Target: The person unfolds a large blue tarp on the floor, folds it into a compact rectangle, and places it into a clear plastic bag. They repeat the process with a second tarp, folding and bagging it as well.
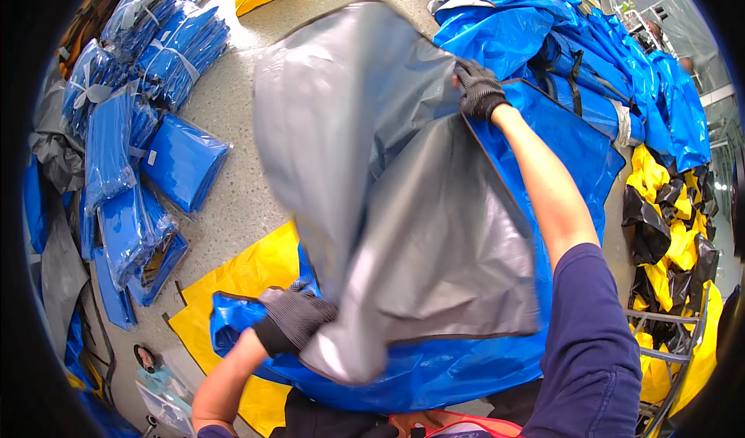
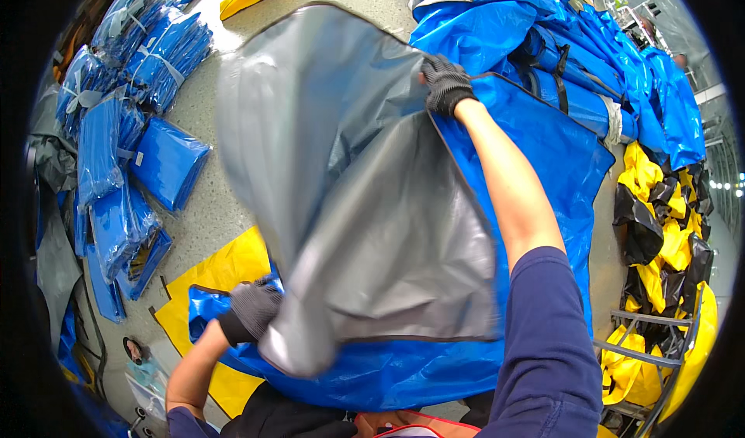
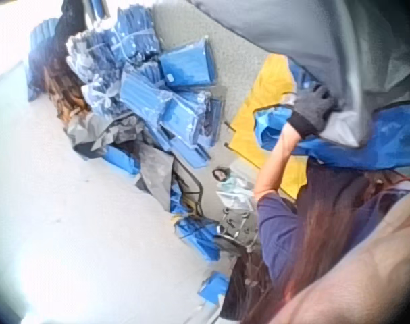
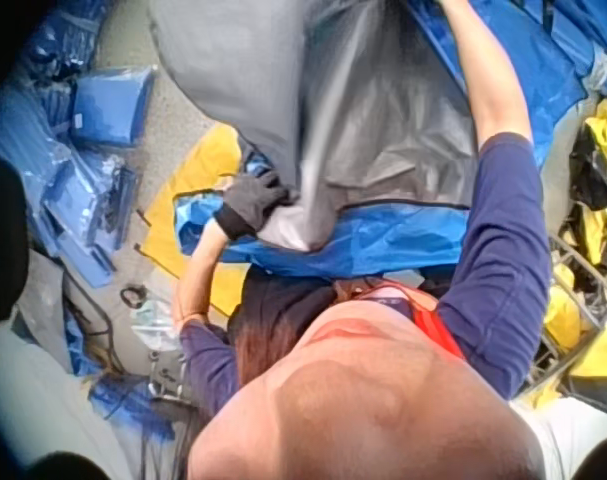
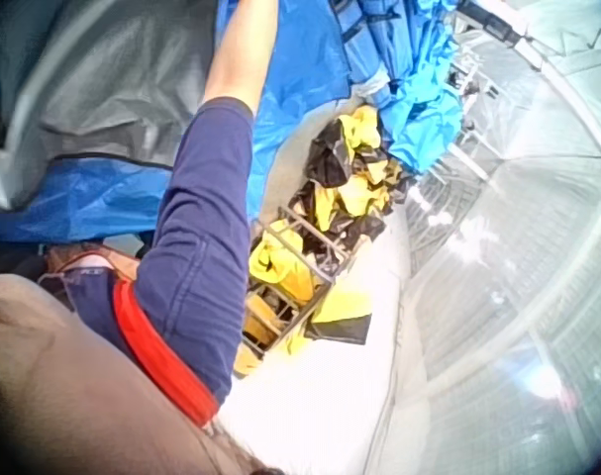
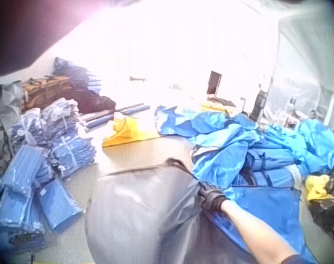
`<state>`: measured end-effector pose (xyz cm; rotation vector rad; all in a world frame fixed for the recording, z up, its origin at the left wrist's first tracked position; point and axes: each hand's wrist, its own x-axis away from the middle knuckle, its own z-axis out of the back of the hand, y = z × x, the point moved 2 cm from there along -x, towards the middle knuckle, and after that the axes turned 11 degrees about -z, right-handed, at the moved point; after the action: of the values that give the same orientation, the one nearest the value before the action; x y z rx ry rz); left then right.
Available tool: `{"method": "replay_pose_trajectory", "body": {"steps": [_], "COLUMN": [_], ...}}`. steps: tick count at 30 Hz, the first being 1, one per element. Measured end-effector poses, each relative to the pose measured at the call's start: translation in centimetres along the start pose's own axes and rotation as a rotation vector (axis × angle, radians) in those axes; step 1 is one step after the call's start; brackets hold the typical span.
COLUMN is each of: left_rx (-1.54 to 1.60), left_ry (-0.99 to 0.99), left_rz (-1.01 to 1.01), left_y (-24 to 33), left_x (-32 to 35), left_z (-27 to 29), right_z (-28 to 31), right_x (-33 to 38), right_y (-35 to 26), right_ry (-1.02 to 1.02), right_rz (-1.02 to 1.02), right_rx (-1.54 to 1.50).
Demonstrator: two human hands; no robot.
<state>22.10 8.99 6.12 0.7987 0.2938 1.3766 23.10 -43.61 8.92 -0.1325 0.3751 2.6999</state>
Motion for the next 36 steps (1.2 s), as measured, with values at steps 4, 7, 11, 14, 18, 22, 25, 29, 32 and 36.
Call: {"method": "replay_pose_trajectory", "body": {"steps": [4,7,11,14,18,22,25,29,32,36], "left_rx": [0.898,1.004,0.627,0.156,-0.994,-0.092,0.392,0.716,0.74,1.092], "left_ry": [0.24,0.57,0.026,0.901,0.715,0.583,0.7,0.557,0.64,1.022], "left_rz": [-0.257,0.29,0.251,0.569,1.054,0.525,0.835,0.706,0.696,0.387], "left_y": [-0.3,-3.7,-2.8,-9.0,-21.7,-25.3,-20.3,-12.6,-9.0,-5.1], "left_x": [-1.5,-2.7,-2.0,3.2,12.1,16.8,20.2,20.8,20.7,25.2], "left_z": [-3.0,-6.1,-0.9,11.8,14.6,0.1,-4.6,-1.9,0.3,-1.2], "right_z": [-1.0,-2.2,-2.1,-0.2,1.0,3.1,4.0,4.5,3.3,4.7], "right_x": [-1.3,-0.3,1.4,1.3,0.7,4.3,11.4,21.6,19.2,6.3], "right_y": [0.2,-0.4,-0.2,3.5,8.5,7.1,3.6,-4.3,-7.6,-9.4], "right_ry": [-0.381,-0.743,-0.657,-0.135,0.177,0.628,0.012,-1.028,-1.107,-0.738], "right_rz": [0.083,0.147,0.093,-0.274,-0.581,-0.202,-0.787,-1.001,-0.764,-0.345], "right_rx": [0.046,-0.125,-0.254,-0.285,-0.165,-0.127,-1.106,-1.447,-1.503,-2.237]}}
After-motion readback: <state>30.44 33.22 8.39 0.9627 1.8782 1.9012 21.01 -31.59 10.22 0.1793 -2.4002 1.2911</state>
